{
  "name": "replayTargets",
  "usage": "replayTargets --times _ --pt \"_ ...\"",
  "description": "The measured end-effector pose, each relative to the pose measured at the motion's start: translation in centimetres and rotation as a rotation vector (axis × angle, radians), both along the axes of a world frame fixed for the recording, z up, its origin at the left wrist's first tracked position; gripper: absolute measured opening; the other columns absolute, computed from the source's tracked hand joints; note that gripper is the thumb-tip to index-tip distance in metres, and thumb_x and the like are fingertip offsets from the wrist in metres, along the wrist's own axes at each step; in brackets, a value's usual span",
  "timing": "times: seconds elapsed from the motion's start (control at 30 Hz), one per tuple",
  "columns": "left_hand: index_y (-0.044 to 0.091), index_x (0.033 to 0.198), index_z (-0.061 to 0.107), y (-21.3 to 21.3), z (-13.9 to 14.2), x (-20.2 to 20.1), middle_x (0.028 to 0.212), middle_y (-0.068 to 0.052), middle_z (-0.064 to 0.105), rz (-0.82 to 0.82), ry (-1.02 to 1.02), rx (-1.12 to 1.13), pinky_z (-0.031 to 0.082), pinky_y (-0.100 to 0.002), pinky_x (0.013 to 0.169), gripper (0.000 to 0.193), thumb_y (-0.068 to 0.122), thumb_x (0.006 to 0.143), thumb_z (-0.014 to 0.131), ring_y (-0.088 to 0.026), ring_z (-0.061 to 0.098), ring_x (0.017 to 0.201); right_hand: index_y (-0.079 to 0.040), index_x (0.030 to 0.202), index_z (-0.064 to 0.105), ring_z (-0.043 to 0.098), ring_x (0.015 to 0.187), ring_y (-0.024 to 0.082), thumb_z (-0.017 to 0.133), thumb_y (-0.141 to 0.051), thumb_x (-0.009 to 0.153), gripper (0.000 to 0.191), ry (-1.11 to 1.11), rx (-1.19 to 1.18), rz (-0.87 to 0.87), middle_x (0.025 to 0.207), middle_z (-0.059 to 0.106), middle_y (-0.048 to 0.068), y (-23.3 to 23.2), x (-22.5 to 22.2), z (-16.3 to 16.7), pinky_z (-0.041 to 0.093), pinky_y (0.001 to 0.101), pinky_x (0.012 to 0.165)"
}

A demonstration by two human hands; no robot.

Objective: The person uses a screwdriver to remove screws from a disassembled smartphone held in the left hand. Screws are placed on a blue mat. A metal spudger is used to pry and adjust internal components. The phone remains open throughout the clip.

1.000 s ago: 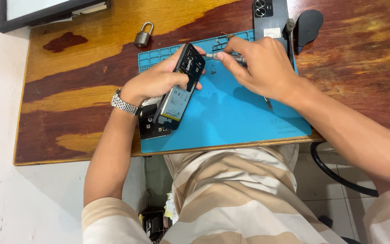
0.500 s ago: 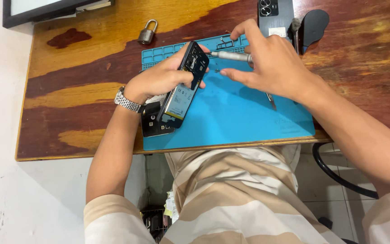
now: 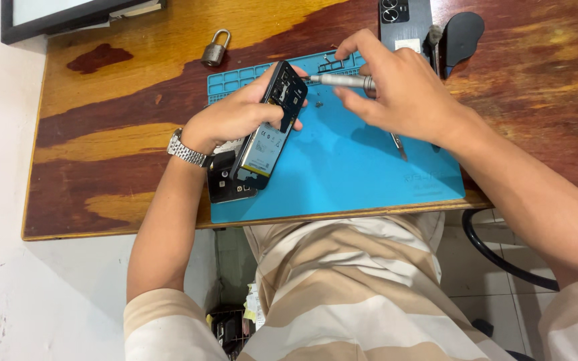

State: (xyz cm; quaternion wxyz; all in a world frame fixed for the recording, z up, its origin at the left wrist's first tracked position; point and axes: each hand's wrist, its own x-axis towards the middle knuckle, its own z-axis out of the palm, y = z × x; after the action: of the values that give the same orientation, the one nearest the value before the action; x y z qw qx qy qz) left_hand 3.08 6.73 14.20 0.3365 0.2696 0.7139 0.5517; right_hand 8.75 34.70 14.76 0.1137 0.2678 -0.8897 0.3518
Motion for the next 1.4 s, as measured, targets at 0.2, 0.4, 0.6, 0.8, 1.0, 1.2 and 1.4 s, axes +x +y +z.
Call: replayTargets --times 0.2,0.4,0.6,0.8,1.0,1.2,1.4 --pt "0.012 0.149 0.039 0.0 0.0 0.0 0.125 -0.011 0.062 -0.008 0.008 0.0 0.057 -0.03 0.085 0.065 -0.002 0.086 0.051 -0.02 0.073 0.102 -0.007 0.11 0.068 0.064 0.055 0.03 0.071 -0.023 0.095 0.022 0.087 0.119 -0.046 0.064 0.064 0.012 0.2 -0.3 -0.4 0.048 0.0406 0.055" --pt "0.01 0.146 0.041 0.1 0.2 0.3 0.123 -0.01 0.063 -0.002 0.027 -0.007 0.056 -0.03 0.083 0.06 0.0 0.088 0.052 -0.02 0.073 0.101 -0.001 0.106 0.063 0.061 0.057 0.028 0.063 -0.018 0.105 0.017 0.025 0.0 -0.082 0.065 0.06 0.012 0.2 -0.3 -0.2 0.045 0.0425 0.056" --pt "0.01 0.144 0.041 0.5 0.0 0.5 0.119 -0.009 0.062 0.014 0.058 -0.02 0.057 -0.029 0.083 0.058 0.002 0.088 0.055 -0.017 0.072 0.097 -0.001 0.112 0.059 0.058 0.055 0.026 0.067 -0.013 0.101 0.019 -0.056 -0.167 0.065 0.068 0.059 0.013 -1.3 0.1 -0.4 0.043 0.0406 0.052" --pt "0.006 0.141 0.039 0.9 -0.4 0.7 0.11 -0.004 0.057 -0.011 0.107 -0.022 0.056 -0.03 0.083 0.052 0.005 0.092 0.056 -0.014 0.069 0.096 -0.02 0.141 0.063 0.065 0.059 0.03 0.071 -0.011 0.09 0.052 0.043 0.02 0.093 0.07 0.066 0.014 -2.0 0.1 -0.7 0.048 0.0408 0.056" --pt "0.006 0.152 0.031 0.9 -0.2 1.1 0.106 -0.004 0.056 -0.015 0.167 -0.055 0.056 -0.029 0.083 0.064 0.006 0.091 0.053 -0.013 0.068 0.093 -0.018 0.143 0.06 0.065 0.062 0.034 0.071 -0.012 0.09 0.055 0.074 0.045 0.084 0.074 0.068 0.015 -2.0 0.0 -0.9 0.049 0.0426 0.057" --pt "0.005 0.153 0.028 1.1 0.3 1.5 0.1 -0.006 0.066 0.014 0.223 -0.144 0.056 -0.029 0.08 0.068 0.013 0.091 0.053 -0.012 0.07 0.09 -0.018 0.143 0.059 0.065 0.062 0.035 0.071 -0.012 0.091 0.054 0.109 0.08 0.09 0.072 0.068 0.014 -1.9 0.0 -1.0 0.049 0.0441 0.057" --pt "0.004 0.153 0.027 1.5 -0.1 1.7 0.093 -0.006 0.064 0.04 0.302 -0.193 0.054 -0.029 0.073 0.074 0.015 0.089 0.06 -0.013 0.064 0.082 -0.013 0.135 0.06 0.064 0.06 0.034 0.071 -0.011 0.092 0.045 0.081 0.039 0.089 0.067 0.065 0.014 -2.1 0.0 -1.1 0.048 0.0436 0.056"
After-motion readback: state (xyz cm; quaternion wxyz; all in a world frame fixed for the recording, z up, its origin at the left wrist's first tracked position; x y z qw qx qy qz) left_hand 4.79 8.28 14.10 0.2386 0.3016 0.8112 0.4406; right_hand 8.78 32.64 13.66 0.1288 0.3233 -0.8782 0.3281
